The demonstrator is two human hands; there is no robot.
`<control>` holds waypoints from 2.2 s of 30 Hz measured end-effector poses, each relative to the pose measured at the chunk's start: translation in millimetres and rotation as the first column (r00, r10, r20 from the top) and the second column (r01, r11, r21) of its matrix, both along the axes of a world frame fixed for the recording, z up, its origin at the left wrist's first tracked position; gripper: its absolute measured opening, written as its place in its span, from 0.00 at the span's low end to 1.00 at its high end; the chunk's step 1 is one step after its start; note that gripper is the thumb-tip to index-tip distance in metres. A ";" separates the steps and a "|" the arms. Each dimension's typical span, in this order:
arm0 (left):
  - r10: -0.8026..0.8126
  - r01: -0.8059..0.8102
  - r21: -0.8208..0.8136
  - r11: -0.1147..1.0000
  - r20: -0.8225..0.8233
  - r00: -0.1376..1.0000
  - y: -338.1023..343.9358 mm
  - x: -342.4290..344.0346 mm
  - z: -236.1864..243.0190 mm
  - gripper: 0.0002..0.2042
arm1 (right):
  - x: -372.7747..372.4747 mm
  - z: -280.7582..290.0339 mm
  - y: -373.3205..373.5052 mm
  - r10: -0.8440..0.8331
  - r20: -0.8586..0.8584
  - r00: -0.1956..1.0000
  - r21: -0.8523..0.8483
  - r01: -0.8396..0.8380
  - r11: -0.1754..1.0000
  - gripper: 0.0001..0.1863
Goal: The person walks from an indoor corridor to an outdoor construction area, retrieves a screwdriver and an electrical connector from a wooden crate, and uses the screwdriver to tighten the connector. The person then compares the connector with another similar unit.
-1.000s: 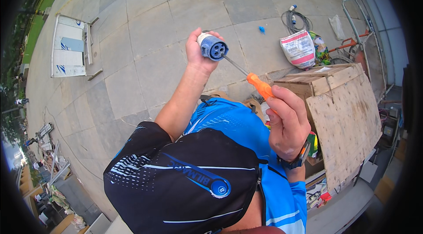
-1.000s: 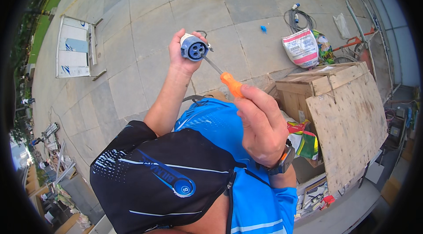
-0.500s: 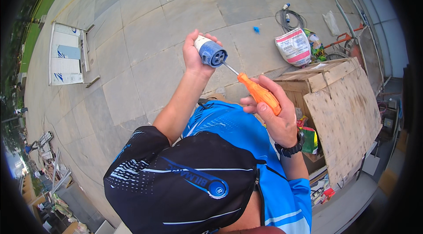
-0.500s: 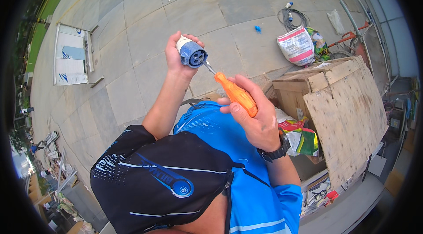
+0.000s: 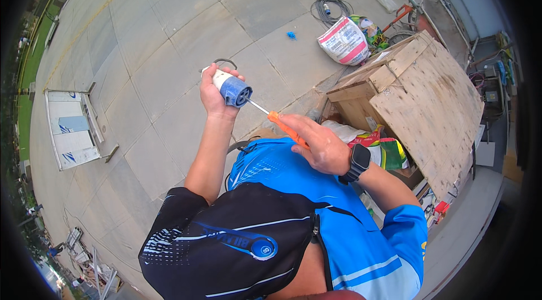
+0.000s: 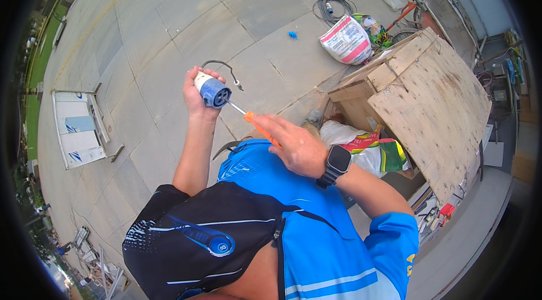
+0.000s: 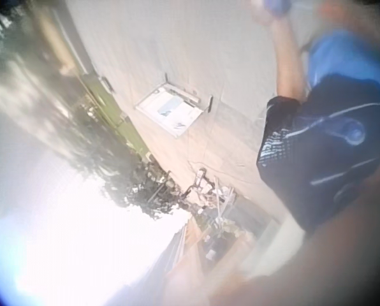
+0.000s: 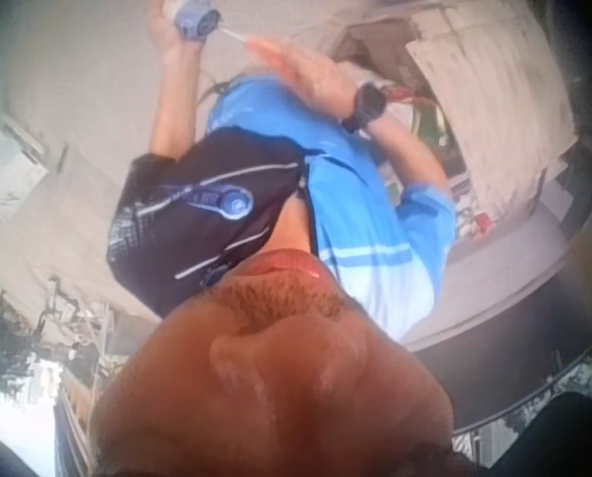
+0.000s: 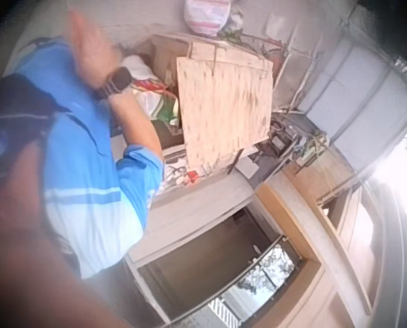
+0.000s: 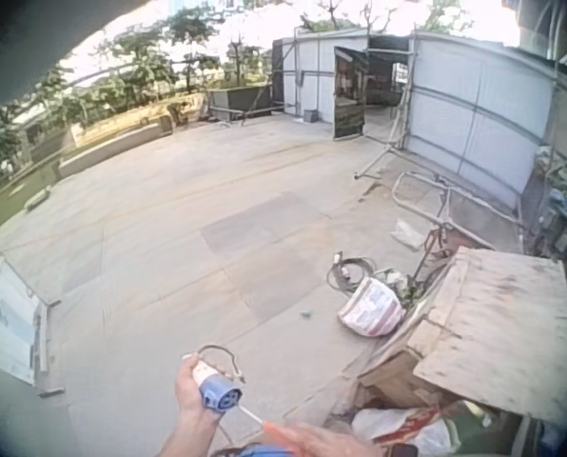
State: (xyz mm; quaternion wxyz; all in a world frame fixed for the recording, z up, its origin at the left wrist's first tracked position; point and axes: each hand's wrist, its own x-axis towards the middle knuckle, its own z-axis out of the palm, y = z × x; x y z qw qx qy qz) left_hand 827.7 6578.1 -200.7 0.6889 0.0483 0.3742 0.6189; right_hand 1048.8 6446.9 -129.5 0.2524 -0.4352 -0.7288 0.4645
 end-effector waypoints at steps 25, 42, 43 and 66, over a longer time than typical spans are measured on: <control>-0.019 0.023 0.041 0.999 -0.109 0.994 -2.6 11.8 6.6 0.08 | -19.7 -12.1 -14.2 -0.347 0.413 0.842 0.460 0.136 0.878 0.22; -0.095 0.083 0.216 0.973 0.048 0.994 -0.4 8.9 0.5 0.07 | -13.9 -27.8 -13.9 -0.286 0.063 0.956 0.320 0.252 0.913 0.27; -0.090 0.067 0.222 0.973 0.095 0.991 -1.3 11.1 4.2 0.07 | -13.2 -22.6 -13.0 -0.273 0.023 0.962 0.147 0.266 0.953 0.26; -0.040 0.047 0.115 0.992 -0.063 0.997 1.9 18.7 6.5 0.07 | -17.4 -7.7 -17.2 -0.357 0.410 0.839 0.440 0.161 0.883 0.27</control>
